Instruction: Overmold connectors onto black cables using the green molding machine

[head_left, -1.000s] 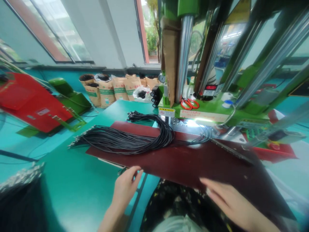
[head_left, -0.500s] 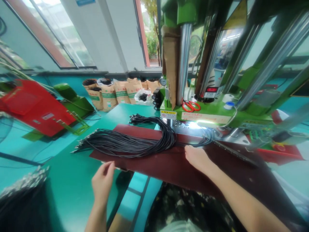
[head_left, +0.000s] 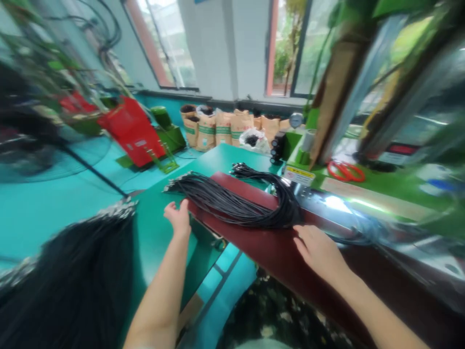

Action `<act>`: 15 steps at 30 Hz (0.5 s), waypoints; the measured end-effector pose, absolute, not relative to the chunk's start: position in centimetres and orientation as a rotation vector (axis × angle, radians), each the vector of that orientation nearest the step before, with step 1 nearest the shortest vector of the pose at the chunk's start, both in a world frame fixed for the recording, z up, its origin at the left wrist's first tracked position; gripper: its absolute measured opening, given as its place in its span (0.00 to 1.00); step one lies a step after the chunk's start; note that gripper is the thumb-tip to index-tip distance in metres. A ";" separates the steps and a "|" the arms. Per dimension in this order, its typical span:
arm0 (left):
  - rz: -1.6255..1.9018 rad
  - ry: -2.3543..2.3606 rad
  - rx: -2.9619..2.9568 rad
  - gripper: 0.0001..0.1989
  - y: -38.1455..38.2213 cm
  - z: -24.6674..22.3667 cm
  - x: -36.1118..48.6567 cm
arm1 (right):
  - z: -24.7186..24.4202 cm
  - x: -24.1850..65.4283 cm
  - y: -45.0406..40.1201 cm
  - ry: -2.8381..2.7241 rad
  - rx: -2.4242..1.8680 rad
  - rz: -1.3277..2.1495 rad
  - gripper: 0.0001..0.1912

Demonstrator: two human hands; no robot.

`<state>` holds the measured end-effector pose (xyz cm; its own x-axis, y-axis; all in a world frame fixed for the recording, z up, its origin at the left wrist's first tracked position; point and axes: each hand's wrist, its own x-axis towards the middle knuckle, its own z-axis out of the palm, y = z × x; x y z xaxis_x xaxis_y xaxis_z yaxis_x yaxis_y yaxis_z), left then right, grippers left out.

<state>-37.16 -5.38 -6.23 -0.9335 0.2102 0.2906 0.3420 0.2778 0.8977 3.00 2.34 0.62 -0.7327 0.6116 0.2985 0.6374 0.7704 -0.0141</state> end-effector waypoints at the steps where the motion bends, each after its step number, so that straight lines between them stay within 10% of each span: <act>1: -1.629 -2.429 -0.516 0.25 -5.2 -5.9 -37.6 | 0.5 1.4 2.4 -2.669 -0.831 -0.150 0.16; 7: -0.987 -2.812 -0.739 0.31 -3.8 -4.5 -39.4 | -1.2 -8.1 3.9 -2.688 -0.607 -0.252 0.40; 15: -1.053 -3.136 -0.524 0.47 2.4 -2.5 -44.6 | -2.7 -10.6 5.3 -2.714 -0.725 -0.344 0.38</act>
